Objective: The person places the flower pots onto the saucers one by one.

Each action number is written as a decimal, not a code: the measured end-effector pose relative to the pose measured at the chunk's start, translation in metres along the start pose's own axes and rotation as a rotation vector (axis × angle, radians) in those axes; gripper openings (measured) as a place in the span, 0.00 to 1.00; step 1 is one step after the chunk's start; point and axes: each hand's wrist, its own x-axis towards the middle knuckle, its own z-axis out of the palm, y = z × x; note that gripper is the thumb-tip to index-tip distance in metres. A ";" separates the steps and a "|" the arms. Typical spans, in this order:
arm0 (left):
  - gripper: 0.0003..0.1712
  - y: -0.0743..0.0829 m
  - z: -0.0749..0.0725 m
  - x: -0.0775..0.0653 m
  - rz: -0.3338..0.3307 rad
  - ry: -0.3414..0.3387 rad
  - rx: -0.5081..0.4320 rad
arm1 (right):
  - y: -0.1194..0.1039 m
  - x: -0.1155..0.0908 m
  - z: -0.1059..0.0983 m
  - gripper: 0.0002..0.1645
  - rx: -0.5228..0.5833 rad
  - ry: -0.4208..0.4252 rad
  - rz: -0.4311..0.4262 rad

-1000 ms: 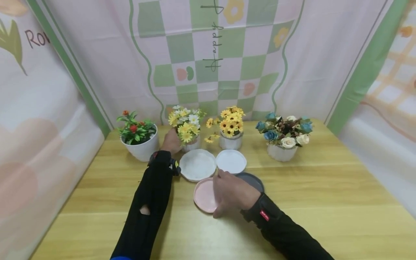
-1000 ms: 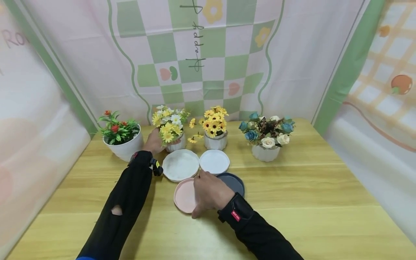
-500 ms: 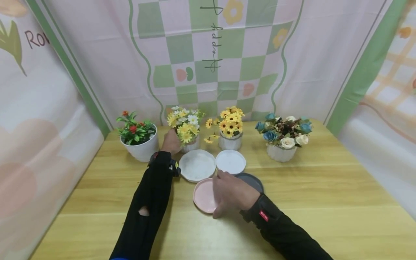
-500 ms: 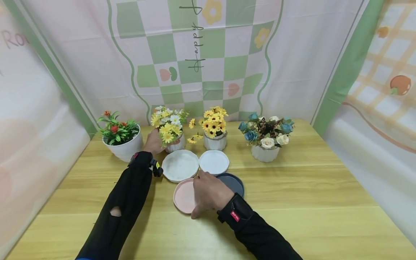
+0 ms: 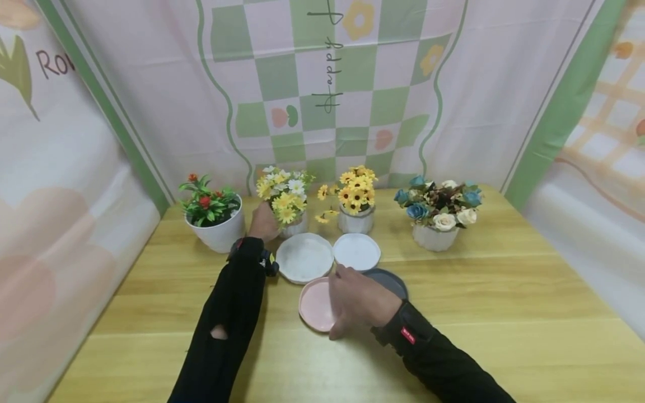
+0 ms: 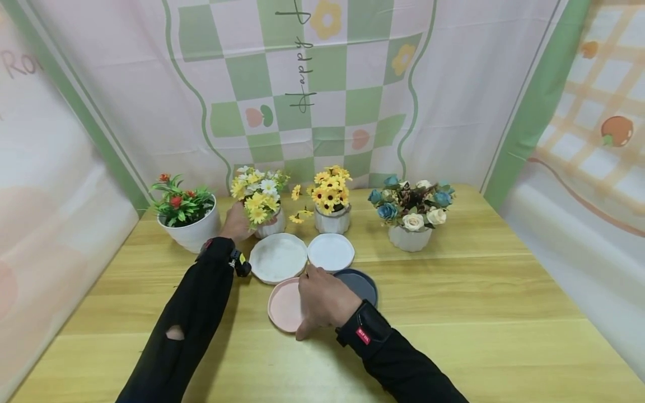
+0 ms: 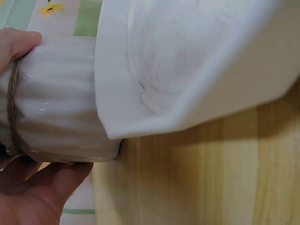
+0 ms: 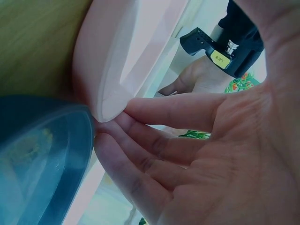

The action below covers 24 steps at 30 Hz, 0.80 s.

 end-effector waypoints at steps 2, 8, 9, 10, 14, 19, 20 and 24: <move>0.29 0.000 -0.001 -0.002 0.004 0.007 -0.011 | 0.000 0.000 0.000 0.66 -0.001 -0.004 0.000; 0.33 -0.004 -0.004 -0.003 0.037 0.017 0.044 | -0.001 0.000 -0.001 0.67 -0.011 -0.016 0.011; 0.33 -0.005 -0.005 -0.003 0.043 0.021 0.055 | -0.001 0.000 -0.001 0.66 -0.012 -0.014 0.011; 0.34 -0.006 -0.006 -0.003 0.049 0.025 0.063 | -0.001 0.000 -0.001 0.65 -0.013 -0.013 0.013; 0.35 -0.010 -0.011 -0.005 0.094 0.048 0.113 | -0.001 -0.002 -0.002 0.63 -0.005 -0.010 0.018; 0.33 -0.017 -0.013 -0.006 0.186 0.090 0.175 | -0.002 -0.004 -0.002 0.62 0.006 -0.008 0.022; 0.33 -0.018 -0.013 -0.006 0.199 0.096 0.174 | -0.002 -0.004 -0.003 0.61 0.003 -0.007 0.020; 0.28 -0.022 -0.013 -0.009 0.204 0.102 0.157 | -0.002 -0.004 -0.002 0.60 -0.002 -0.002 0.011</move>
